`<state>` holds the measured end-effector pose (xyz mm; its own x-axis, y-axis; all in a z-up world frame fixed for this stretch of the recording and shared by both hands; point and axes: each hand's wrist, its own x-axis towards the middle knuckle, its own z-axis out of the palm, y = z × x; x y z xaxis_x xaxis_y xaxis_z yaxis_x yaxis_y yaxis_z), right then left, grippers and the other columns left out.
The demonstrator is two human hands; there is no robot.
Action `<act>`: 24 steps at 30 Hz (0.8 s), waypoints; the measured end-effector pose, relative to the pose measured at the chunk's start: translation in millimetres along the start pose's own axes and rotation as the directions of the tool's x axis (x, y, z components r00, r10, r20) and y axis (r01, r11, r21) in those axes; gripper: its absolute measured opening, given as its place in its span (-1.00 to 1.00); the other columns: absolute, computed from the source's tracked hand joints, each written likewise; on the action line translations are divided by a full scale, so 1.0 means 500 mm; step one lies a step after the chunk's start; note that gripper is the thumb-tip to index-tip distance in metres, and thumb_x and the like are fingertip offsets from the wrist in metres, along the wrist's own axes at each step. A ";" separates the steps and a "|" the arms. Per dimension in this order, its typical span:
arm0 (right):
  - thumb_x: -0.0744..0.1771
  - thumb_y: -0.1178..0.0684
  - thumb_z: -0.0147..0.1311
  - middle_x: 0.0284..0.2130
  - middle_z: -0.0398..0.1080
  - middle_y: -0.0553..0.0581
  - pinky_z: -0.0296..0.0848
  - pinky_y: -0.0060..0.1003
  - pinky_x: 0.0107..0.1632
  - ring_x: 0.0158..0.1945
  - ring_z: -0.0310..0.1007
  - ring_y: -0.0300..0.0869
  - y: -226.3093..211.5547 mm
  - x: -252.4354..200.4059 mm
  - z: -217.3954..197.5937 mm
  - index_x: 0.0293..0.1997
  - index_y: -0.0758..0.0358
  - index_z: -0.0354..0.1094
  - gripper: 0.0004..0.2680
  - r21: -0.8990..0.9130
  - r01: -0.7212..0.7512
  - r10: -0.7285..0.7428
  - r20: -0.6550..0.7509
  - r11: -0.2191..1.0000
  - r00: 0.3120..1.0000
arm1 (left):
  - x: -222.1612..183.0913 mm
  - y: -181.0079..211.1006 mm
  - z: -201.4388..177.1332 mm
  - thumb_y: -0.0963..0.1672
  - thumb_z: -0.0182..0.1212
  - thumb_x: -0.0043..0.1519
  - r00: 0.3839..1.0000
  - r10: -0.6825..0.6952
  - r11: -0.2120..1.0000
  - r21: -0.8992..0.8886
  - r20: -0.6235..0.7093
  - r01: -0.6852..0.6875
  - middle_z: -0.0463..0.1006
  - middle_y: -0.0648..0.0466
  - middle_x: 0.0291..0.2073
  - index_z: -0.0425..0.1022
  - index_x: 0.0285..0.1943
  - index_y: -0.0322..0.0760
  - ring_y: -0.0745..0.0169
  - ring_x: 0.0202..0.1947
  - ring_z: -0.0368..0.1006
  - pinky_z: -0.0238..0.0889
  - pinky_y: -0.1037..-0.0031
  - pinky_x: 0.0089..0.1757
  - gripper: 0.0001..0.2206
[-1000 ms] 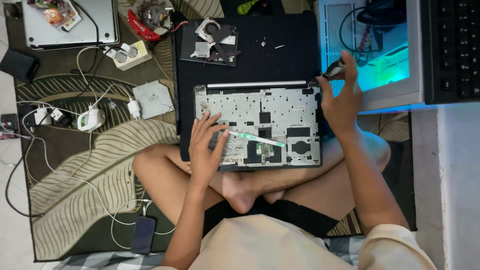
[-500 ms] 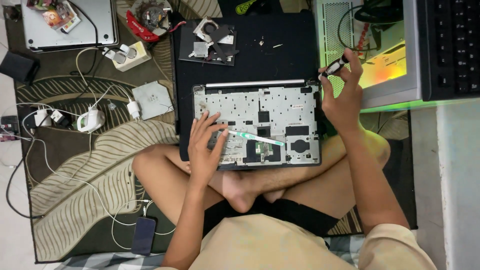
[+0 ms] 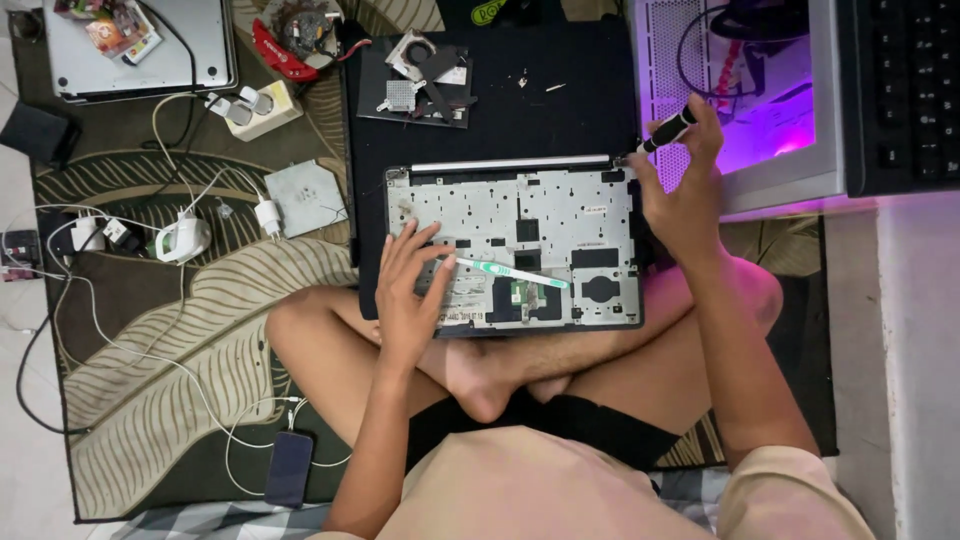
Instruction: Disassembling a laptop by unscrewing internal components, removing the battery, and cleaning the motherboard with a brush.
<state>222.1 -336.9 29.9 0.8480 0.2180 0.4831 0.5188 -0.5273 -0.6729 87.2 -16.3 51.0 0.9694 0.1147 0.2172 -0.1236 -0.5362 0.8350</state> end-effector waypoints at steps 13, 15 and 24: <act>0.50 0.35 -0.02 -0.03 0.51 0.36 0.42 -0.02 0.28 0.12 0.56 0.14 -0.013 -0.001 0.000 0.51 0.03 -0.22 -0.54 0.098 -0.077 0.082 -0.042 0.992 0.996 | -0.002 -0.009 0.002 -0.08 0.09 0.39 1.000 0.011 1.000 0.002 -0.001 -0.011 0.51 0.00 0.21 0.57 -0.02 -0.16 -0.09 0.41 0.24 -0.13 -0.06 0.40 -0.83; 0.43 0.23 0.32 0.45 0.01 0.33 0.42 -0.05 0.32 0.25 0.34 0.14 0.036 -0.019 0.010 0.56 0.05 -0.20 -0.38 -0.148 -0.090 0.083 -0.053 0.985 0.995 | -0.003 -0.009 0.003 -0.09 0.09 0.39 1.000 0.014 1.000 0.001 -0.005 -0.014 0.51 0.00 0.21 0.58 -0.02 -0.16 -0.08 0.41 0.24 -0.12 -0.06 0.39 -0.84; 0.50 0.31 0.14 -0.07 0.49 0.34 0.48 -0.06 0.10 -0.05 0.54 0.08 -0.008 -0.004 0.010 0.57 -0.02 -0.25 -0.45 -0.071 -0.049 0.042 -0.100 0.996 0.994 | -0.003 -0.009 0.003 -0.11 0.11 0.39 1.000 0.024 1.000 -0.006 -0.017 -0.024 0.52 0.00 0.20 0.58 -0.02 -0.17 -0.07 0.40 0.25 -0.12 -0.05 0.40 -0.86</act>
<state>218.8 -331.4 28.7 0.8540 0.1125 0.5080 0.4676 -0.5941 -0.6545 86.6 -15.5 46.2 0.9625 0.1158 0.2452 -0.1478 -0.5338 0.8326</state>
